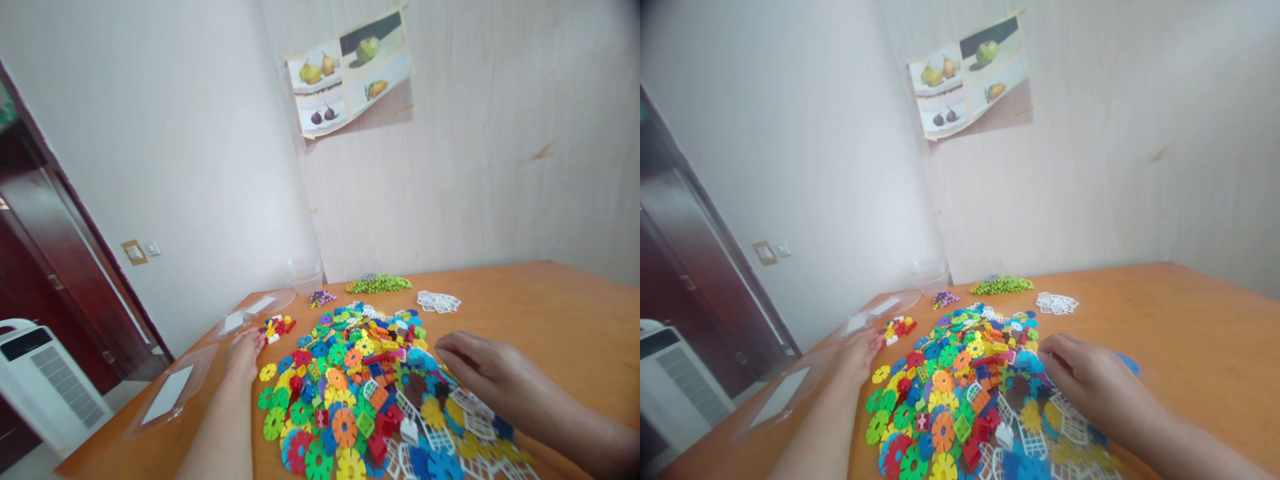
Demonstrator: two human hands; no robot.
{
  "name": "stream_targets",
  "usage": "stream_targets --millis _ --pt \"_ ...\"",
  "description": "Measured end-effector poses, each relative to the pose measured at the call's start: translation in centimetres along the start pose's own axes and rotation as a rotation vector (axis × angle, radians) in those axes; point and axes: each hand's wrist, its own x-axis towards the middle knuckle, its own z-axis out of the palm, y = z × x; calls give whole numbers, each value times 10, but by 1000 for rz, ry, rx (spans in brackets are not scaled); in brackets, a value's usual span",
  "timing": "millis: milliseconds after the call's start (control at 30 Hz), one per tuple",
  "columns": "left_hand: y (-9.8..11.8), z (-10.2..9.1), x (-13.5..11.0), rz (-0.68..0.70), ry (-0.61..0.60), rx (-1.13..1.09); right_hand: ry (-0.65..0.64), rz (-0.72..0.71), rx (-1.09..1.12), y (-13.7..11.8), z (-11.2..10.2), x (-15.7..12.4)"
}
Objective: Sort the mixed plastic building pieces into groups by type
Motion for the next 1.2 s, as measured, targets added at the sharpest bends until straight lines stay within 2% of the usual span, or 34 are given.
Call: stream_targets --millis 100,200,267,367,467,533,633,900,1067,1200 --pt "4 2 -9 58 -60 99 -18 3 -23 0 1 0" --pt "12 7 -28 122 -192 202 -30 17 -31 -2 1 0" --pt "20 10 -45 189 -333 302 -38 25 -32 -4 1 -1" --pt "31 15 -71 338 -635 506 -43 23 -30 -6 0 -2" --pt "37 18 -92 334 -862 609 -41 18 -23 -7 1 -1" --pt "39 19 -101 316 -948 655 -40 15 -19 -6 1 -1" --pt "39 19 -105 332 -1011 717 -39 12 -25 -6 2 -2" --pt "47 8 -104 316 -1083 859 18 -19 9 -7 0 -2" --pt "45 1 -99 339 -1106 857 56 -31 55 -14 -3 -2" --pt "39 1 -97 326 -1123 868 36 -12 40 -14 -3 -2"
